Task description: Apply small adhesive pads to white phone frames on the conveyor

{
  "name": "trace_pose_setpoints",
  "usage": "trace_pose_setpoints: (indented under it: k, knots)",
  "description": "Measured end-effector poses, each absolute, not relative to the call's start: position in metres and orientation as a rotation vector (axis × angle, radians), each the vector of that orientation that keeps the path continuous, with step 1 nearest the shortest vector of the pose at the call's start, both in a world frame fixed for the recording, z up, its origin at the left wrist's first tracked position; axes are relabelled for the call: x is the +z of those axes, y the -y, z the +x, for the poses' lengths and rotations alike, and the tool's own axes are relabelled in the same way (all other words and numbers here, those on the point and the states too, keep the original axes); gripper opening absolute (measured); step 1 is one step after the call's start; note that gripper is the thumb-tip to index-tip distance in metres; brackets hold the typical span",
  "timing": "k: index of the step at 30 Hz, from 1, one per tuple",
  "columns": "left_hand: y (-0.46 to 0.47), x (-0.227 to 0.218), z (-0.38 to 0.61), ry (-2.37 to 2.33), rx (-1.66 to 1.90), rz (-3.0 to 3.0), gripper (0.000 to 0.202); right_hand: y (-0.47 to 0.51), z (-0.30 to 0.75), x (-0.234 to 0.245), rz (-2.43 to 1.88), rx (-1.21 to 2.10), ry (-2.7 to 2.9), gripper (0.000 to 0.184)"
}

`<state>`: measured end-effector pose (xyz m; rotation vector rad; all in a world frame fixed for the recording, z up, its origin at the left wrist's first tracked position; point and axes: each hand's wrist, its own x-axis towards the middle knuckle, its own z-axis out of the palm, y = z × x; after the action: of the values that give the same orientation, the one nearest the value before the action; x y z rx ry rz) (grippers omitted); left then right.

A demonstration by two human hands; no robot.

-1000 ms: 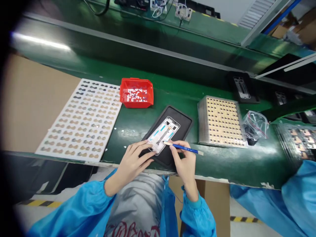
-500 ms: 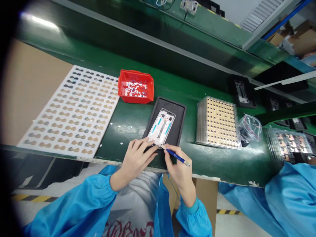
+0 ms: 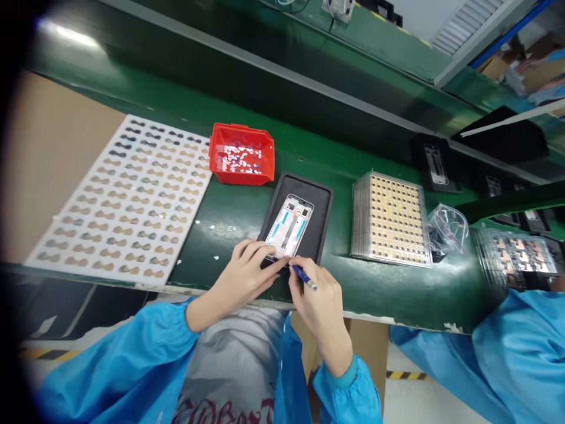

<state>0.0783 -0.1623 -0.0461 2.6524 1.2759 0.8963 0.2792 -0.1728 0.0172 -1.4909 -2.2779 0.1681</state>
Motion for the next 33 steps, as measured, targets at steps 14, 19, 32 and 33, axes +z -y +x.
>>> trace_pose_setpoints:
  k: [14, 19, 32, 33]
  knots:
    - [0.17, -0.037, 0.083, -1.101, 0.601, 3.037, 0.036, 0.188, 0.276, -0.014, -1.541, 0.61, 1.23, 0.011]
    - [0.177, -0.041, 0.088, -1.205, 0.584, 2.929, 0.034, 0.189, 0.272, -0.02, -1.52, 0.598, 1.236, 0.009]
    - [0.181, -0.029, 0.067, -1.377, 0.877, 2.639, 0.048, 0.164, 0.298, 0.027, -1.467, 0.492, 1.772, 0.013]
    - [0.178, -0.026, 0.051, -1.476, 0.943, 2.554, 0.048, 0.159, 0.298, 0.036, -1.425, 0.498, 1.825, 0.013]
